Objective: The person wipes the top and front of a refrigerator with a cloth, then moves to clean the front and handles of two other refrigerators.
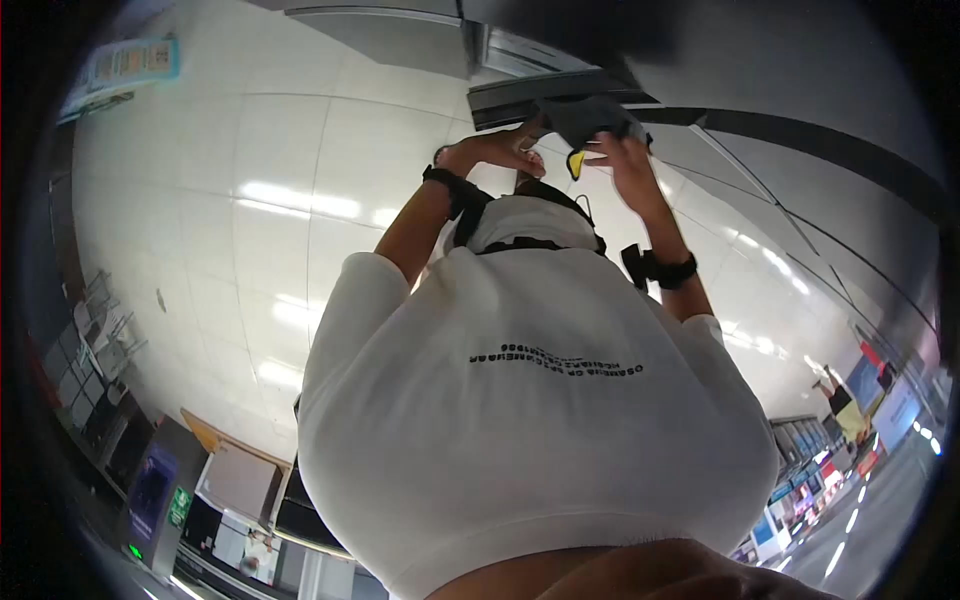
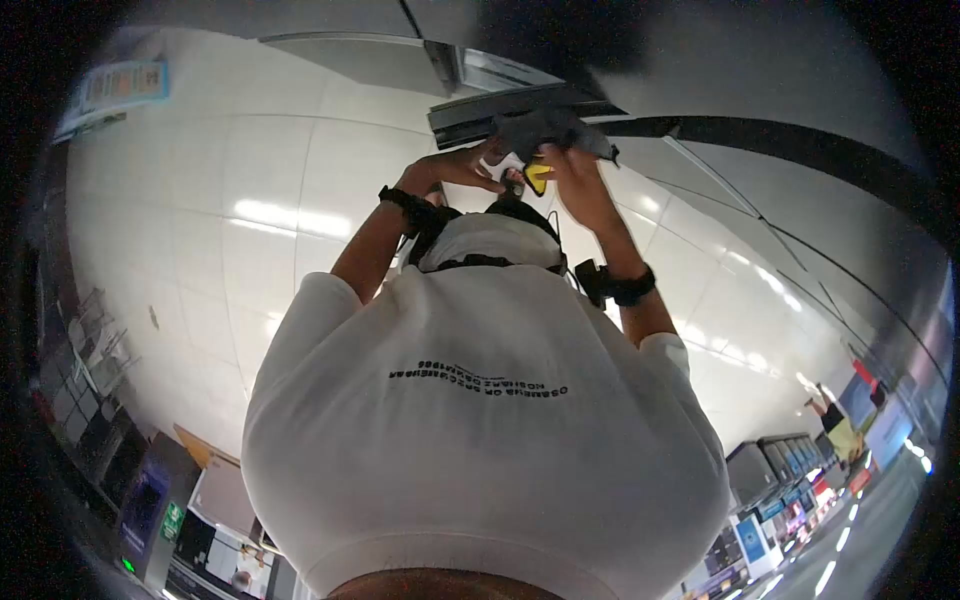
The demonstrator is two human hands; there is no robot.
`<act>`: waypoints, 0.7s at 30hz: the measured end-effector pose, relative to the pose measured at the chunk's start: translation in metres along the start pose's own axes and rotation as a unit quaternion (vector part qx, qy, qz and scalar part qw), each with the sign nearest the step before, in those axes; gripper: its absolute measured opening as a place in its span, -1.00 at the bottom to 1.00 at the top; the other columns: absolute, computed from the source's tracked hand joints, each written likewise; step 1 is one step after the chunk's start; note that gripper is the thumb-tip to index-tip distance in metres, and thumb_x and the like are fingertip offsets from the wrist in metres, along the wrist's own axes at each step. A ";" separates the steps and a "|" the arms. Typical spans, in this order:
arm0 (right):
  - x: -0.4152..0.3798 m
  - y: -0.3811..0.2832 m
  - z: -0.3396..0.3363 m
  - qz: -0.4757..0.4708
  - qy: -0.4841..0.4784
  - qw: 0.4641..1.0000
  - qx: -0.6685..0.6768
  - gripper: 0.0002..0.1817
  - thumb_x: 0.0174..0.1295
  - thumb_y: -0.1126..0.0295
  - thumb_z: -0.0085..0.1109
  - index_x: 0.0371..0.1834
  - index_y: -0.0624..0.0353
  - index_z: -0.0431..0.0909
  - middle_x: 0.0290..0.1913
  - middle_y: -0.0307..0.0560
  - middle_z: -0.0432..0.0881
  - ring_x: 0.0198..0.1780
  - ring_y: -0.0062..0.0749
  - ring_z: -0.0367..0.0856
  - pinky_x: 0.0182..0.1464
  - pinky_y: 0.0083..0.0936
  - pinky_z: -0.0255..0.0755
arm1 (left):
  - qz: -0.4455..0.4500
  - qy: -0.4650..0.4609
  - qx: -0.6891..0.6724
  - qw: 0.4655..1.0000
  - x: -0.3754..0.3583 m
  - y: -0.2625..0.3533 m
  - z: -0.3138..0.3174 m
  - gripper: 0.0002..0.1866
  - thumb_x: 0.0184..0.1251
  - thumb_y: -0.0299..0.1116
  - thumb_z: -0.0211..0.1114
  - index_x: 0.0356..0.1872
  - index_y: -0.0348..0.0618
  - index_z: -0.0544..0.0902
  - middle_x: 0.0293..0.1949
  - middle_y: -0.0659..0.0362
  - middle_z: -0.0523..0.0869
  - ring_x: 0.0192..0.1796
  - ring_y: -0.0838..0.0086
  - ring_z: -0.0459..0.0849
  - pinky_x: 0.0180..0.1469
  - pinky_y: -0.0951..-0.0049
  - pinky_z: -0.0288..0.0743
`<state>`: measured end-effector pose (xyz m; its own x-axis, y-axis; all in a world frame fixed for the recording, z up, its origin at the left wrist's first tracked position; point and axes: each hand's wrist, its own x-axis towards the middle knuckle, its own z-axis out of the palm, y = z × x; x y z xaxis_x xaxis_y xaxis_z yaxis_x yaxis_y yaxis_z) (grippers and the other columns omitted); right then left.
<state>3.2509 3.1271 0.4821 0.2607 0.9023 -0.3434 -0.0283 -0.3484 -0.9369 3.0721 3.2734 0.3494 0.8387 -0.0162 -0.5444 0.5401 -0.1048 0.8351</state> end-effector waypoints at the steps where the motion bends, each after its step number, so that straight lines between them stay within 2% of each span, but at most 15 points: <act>1: -0.001 0.001 0.005 -0.022 -0.001 1.000 -0.021 -0.63 0.44 0.26 -0.08 0.04 0.39 0.47 -0.06 0.02 0.62 -0.02 -0.30 0.65 0.01 -0.38 0.59 | -0.008 -0.001 0.022 1.000 0.010 0.007 0.001 0.35 -0.07 0.20 0.50 0.50 -0.15 -0.30 0.42 -0.20 0.21 0.42 0.14 0.30 0.35 0.34 0.28; 2: 0.001 0.003 0.009 -0.006 -0.019 1.000 -0.015 -0.63 0.44 0.25 -0.07 0.03 0.40 0.47 -0.07 0.01 0.62 -0.03 -0.34 0.64 0.01 -0.40 0.57 | 0.075 0.061 -0.002 0.995 0.020 0.012 0.009 0.18 -0.07 0.10 0.54 0.47 -0.25 0.02 0.25 -0.19 0.46 0.30 0.13 0.46 0.27 0.35 0.39; 3: 0.005 0.005 0.014 0.009 -0.039 0.999 -0.006 -0.62 0.44 0.24 -0.07 0.02 0.41 0.47 -0.09 -0.01 0.62 -0.04 -0.38 0.63 0.02 -0.43 0.56 | 0.076 0.061 -0.001 0.995 0.030 0.008 0.012 0.18 -0.07 0.10 0.54 0.47 -0.25 0.02 0.25 -0.19 0.46 0.30 0.13 0.46 0.27 0.35 0.39; 4: 0.010 0.009 0.024 0.007 -0.038 0.999 -0.005 -0.62 0.44 0.24 -0.07 0.02 0.41 0.47 -0.09 -0.01 0.62 -0.04 -0.38 0.63 0.02 -0.43 0.56 | 0.098 0.079 -0.013 0.992 0.045 -0.006 0.012 0.00 -0.02 0.03 0.51 0.38 -0.25 0.20 0.13 -0.16 0.54 0.21 0.17 0.52 0.20 0.34 0.45; 6: 0.018 0.020 0.039 -0.020 -0.026 0.999 0.005 -0.59 0.48 0.16 -0.10 -0.22 0.39 0.49 -0.29 0.00 0.61 -0.32 -0.41 0.57 -0.19 -0.43 0.51 | 0.191 0.125 -0.143 0.963 0.084 -0.066 0.026 -0.46 0.11 -0.26 0.42 0.13 -0.21 0.53 -0.18 0.02 0.71 -0.09 0.32 0.68 -0.04 0.33 0.56; 9: 0.031 0.035 0.038 -0.021 -0.033 0.998 -0.047 -0.54 0.48 0.13 -0.12 -0.31 0.39 0.48 -0.31 0.01 0.59 -0.36 -0.45 0.56 -0.21 -0.43 0.54 | 0.098 0.147 -0.192 0.965 0.021 0.018 0.016 -0.50 0.11 -0.33 0.36 0.13 -0.14 0.53 -0.28 0.09 0.73 -0.21 0.38 0.70 -0.15 0.31 0.58; 10: 0.032 0.023 0.032 0.038 -0.029 0.996 -0.073 -0.52 0.48 0.07 -0.14 -0.23 0.38 0.48 -0.25 0.06 0.60 -0.28 -0.41 0.62 -0.16 -0.44 0.57 | 0.097 0.145 -0.193 0.966 0.026 0.008 0.016 -0.50 0.11 -0.33 0.36 0.13 -0.14 0.53 -0.28 0.09 0.73 -0.21 0.38 0.70 -0.15 0.31 0.58; 11: 0.033 0.024 0.030 0.038 -0.029 0.996 -0.072 -0.52 0.48 0.07 -0.14 -0.23 0.38 0.48 -0.25 0.06 0.60 -0.28 -0.41 0.62 -0.16 -0.44 0.57 | 0.094 0.184 -0.114 0.972 0.035 -0.006 0.013 -0.55 0.20 -0.25 0.33 0.11 -0.17 0.53 -0.19 0.04 0.71 -0.13 0.30 0.69 -0.06 0.26 0.55; 12: 0.035 0.025 0.029 0.019 0.059 0.998 0.019 -0.50 0.48 0.04 -0.16 -0.15 0.37 0.47 -0.21 0.08 0.60 -0.21 -0.36 0.64 -0.13 -0.43 0.57 | 0.091 0.223 -0.033 0.970 0.041 -0.021 0.010 -0.57 0.30 -0.18 0.31 0.09 -0.21 0.53 -0.11 -0.02 0.70 -0.04 0.21 0.67 0.02 0.22 0.53; 13: 0.038 0.026 0.027 0.001 0.145 0.983 0.109 -0.49 0.48 0.02 -0.18 -0.08 0.36 0.46 -0.16 0.11 0.60 -0.14 -0.32 0.66 -0.10 -0.41 0.58 | 0.089 0.224 -0.032 0.970 0.024 -0.013 0.007 -0.57 0.30 -0.18 0.31 0.09 -0.21 0.53 -0.11 -0.02 0.70 -0.04 0.21 0.67 0.02 0.22 0.53; 14: 0.039 0.033 0.016 0.015 0.149 0.981 0.122 -0.46 0.49 0.00 -0.22 0.05 0.35 0.41 -0.05 0.14 0.60 0.00 -0.24 0.64 -0.05 -0.39 0.56 | 0.075 0.264 0.099 0.957 -0.008 0.008 0.004 -0.61 0.29 -0.24 0.28 0.05 -0.23 0.53 -0.18 -0.07 0.70 -0.09 0.12 0.68 -0.01 0.18 0.54; 15: 0.039 0.050 0.006 0.005 0.171 0.981 0.091 -0.49 0.51 0.04 -0.26 0.09 0.33 0.40 -0.04 0.10 0.62 -0.01 -0.23 0.64 -0.02 -0.32 0.55 | 0.058 0.298 0.229 0.925 -0.034 0.025 0.003 -0.66 0.27 -0.29 0.26 0.00 -0.25 0.54 -0.24 -0.12 0.69 -0.14 0.04 0.69 -0.05 0.13 0.56; 16: 0.039 0.059 0.002 -0.006 0.188 0.981 0.048 -0.49 0.51 0.05 -0.27 0.05 0.33 0.44 -0.07 0.11 0.63 -0.03 -0.22 0.65 -0.03 -0.31 0.55 | 0.122 0.369 0.212 0.897 -0.047 0.030 0.005 -0.64 0.16 -0.33 0.24 0.00 -0.16 0.57 -0.32 -0.08 0.69 -0.26 -0.04 0.67 -0.24 0.04 0.59; 18: 0.040 0.083 0.001 -0.013 0.202 0.979 0.011 -0.49 0.52 0.05 -0.29 0.01 0.33 0.47 -0.09 0.13 0.64 -0.05 -0.21 0.66 -0.04 -0.31 0.54 | 0.133 0.437 0.207 0.865 -0.064 0.032 0.009 -0.67 0.17 -0.36 0.22 -0.02 -0.15 0.57 -0.30 -0.05 0.69 -0.28 -0.01 0.68 -0.26 0.08 0.60; 21: 0.046 0.098 0.004 -0.096 0.147 0.952 -0.252 -0.44 0.50 0.04 -0.25 -0.21 0.38 0.56 -0.23 0.30 0.63 -0.10 0.04 0.63 -0.02 -0.22 0.49 | 0.133 0.516 0.184 0.826 -0.081 0.035 0.011 -0.74 0.20 -0.47 0.19 -0.06 -0.15 0.57 -0.18 0.01 0.65 -0.32 0.05 0.69 -0.30 0.18 0.62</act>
<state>3.2568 3.1357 0.3746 0.4755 0.8773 -0.0653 0.4948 -0.3282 -0.8046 3.0223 3.2599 0.4220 0.6403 0.7492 0.1698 0.4286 -0.5319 0.7303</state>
